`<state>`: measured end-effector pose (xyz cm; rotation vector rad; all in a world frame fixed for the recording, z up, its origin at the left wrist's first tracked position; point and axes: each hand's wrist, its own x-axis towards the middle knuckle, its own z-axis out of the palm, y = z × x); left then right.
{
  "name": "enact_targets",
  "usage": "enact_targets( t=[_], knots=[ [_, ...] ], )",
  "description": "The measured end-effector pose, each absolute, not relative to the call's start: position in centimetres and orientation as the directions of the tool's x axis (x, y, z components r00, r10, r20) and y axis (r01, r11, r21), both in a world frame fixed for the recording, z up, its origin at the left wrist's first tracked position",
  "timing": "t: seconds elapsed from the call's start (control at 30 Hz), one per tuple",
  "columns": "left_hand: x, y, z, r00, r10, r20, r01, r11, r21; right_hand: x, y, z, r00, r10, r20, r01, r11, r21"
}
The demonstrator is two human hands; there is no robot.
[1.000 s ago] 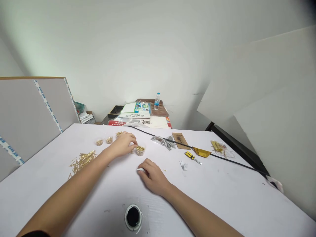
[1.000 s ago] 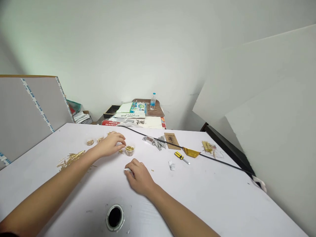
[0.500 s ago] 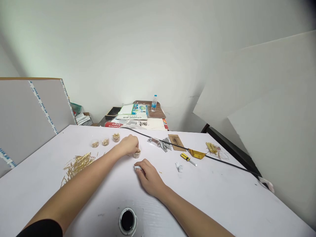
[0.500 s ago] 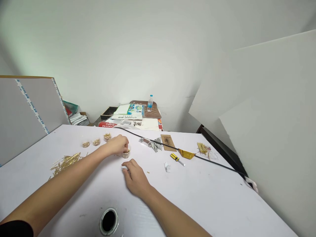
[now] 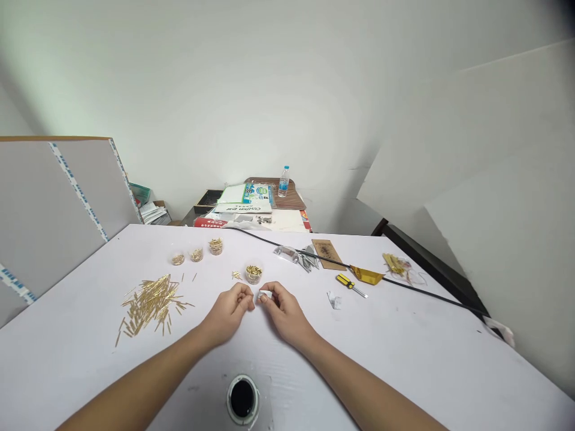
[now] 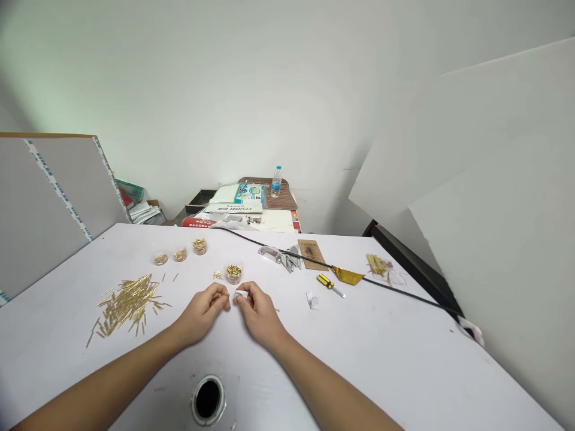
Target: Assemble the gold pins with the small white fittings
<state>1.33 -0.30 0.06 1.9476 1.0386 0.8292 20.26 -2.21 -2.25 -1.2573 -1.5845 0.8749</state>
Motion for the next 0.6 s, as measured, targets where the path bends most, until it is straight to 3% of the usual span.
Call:
enact_targets(
  t=[0.33,0.5,0.6],
  knots=[
    [1.63,-0.36,0.48,0.472,0.872,0.13,0.34,-0.316,0.886,20.03,-2.64,-1.88,-0.117,0.974,0.192,0.385,0.223,-0.896],
    [1.69,-0.24,0.29,0.454,0.882,0.127,0.366,-0.315,0.876,20.25,-2.42,-1.95,-0.073,0.956,0.284,0.351,0.291,-0.89],
    [1.66,-0.19,0.26,0.436,0.893,0.115,0.369,-0.293,0.882,20.37,-2.24,-2.33,-0.054,0.971,0.232,0.291,0.238,-0.927]
  ],
)
